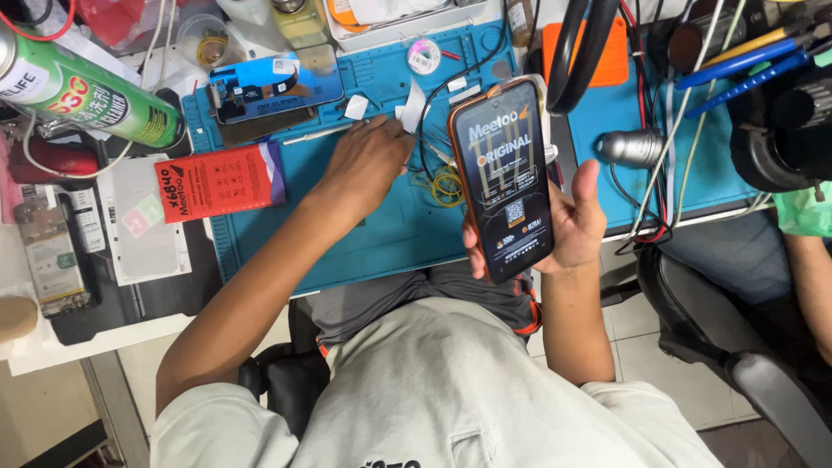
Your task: The person holds a disassembled smartphone, aligns and presses an orange back cover onto the phone body, then powers the phone on and checks the screen. They then use a small laser device, moving it around the phone, before holding the phone and device together at the end.
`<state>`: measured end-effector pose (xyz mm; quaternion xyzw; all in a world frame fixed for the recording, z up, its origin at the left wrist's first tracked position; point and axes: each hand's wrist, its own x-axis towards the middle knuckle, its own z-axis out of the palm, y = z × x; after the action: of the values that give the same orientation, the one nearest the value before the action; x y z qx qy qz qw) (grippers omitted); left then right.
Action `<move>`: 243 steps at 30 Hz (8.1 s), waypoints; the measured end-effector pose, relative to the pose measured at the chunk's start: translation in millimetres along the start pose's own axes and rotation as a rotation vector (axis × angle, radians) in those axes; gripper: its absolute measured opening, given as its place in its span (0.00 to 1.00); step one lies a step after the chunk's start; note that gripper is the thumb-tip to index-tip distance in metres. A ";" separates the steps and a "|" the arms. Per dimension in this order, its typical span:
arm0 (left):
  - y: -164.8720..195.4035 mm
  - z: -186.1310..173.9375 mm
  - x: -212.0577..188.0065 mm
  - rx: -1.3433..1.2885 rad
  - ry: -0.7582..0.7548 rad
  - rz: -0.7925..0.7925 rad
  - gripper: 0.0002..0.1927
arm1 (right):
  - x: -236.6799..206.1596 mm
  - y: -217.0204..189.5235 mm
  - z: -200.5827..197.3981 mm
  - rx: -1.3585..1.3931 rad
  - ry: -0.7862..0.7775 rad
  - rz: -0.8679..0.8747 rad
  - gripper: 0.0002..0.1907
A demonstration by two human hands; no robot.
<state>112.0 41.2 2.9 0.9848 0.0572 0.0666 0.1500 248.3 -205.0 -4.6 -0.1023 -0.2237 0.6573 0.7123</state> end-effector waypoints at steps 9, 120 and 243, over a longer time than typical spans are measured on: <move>-10.0 -50.9 -5.6 -0.152 0.032 0.024 0.10 | 15.3 10.9 -7.0 0.234 -0.068 -0.001 0.58; 59.2 -73.1 -258.3 -1.122 0.632 -0.185 0.04 | 9.2 137.5 91.0 -0.342 -0.069 0.248 0.59; 42.5 -108.4 -151.5 -0.505 0.751 -0.144 0.15 | 55.8 109.2 47.5 -0.124 -0.005 0.033 0.59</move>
<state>-49.2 11.9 101.0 0.8185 0.1578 0.4203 0.3586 131.5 -144.7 -0.6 -0.1482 -0.2641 0.6543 0.6929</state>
